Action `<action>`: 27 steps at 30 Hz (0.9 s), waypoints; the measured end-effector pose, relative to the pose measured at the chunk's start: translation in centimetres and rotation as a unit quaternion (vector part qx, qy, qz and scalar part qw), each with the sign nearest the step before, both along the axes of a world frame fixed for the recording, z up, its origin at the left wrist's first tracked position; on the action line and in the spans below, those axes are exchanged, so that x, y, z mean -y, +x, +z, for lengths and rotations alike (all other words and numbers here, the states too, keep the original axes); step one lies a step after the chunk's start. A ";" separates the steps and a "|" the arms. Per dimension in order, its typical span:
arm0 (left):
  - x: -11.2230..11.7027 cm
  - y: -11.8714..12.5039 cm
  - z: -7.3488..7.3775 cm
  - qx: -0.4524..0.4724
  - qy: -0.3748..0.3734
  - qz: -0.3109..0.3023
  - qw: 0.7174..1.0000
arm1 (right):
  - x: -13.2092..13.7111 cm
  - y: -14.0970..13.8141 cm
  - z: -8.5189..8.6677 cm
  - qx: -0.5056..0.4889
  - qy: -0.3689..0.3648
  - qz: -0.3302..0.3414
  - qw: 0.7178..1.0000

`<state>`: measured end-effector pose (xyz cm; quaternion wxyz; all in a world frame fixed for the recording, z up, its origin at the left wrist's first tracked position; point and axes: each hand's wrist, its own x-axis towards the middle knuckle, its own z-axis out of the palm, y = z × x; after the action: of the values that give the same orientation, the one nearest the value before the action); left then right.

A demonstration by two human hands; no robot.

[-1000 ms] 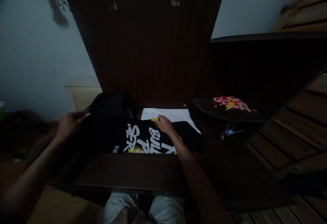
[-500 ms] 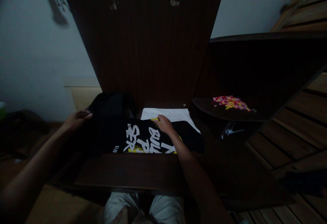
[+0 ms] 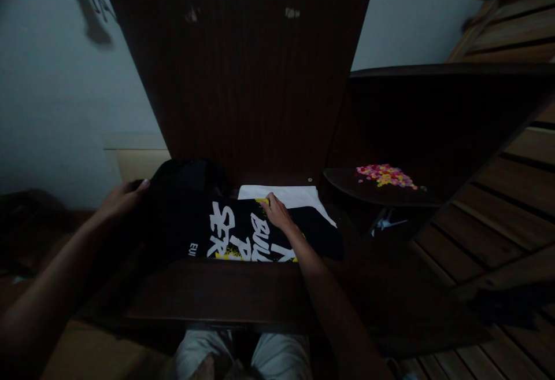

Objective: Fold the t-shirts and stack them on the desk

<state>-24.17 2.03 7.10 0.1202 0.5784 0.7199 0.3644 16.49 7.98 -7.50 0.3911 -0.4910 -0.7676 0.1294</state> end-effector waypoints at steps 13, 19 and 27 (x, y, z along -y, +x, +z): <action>-2.0 -2.1 -3.0 0.106 -0.049 0.017 0.993 | -0.2 0.1 -0.5 0.065 -0.009 -0.010 0.998; 0.7 -1.7 -2.6 0.232 -0.118 -0.081 0.962 | 0.1 0.1 -0.4 0.068 0.010 -0.014 0.998; 1.6 -0.5 -2.5 0.211 0.013 -0.188 0.959 | 1.2 -1.1 1.6 0.257 0.073 -0.068 0.961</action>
<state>-24.69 0.43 4.63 0.3282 0.6146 0.5515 0.4586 15.44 6.82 -5.86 0.2236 -0.5292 -0.8142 -0.0841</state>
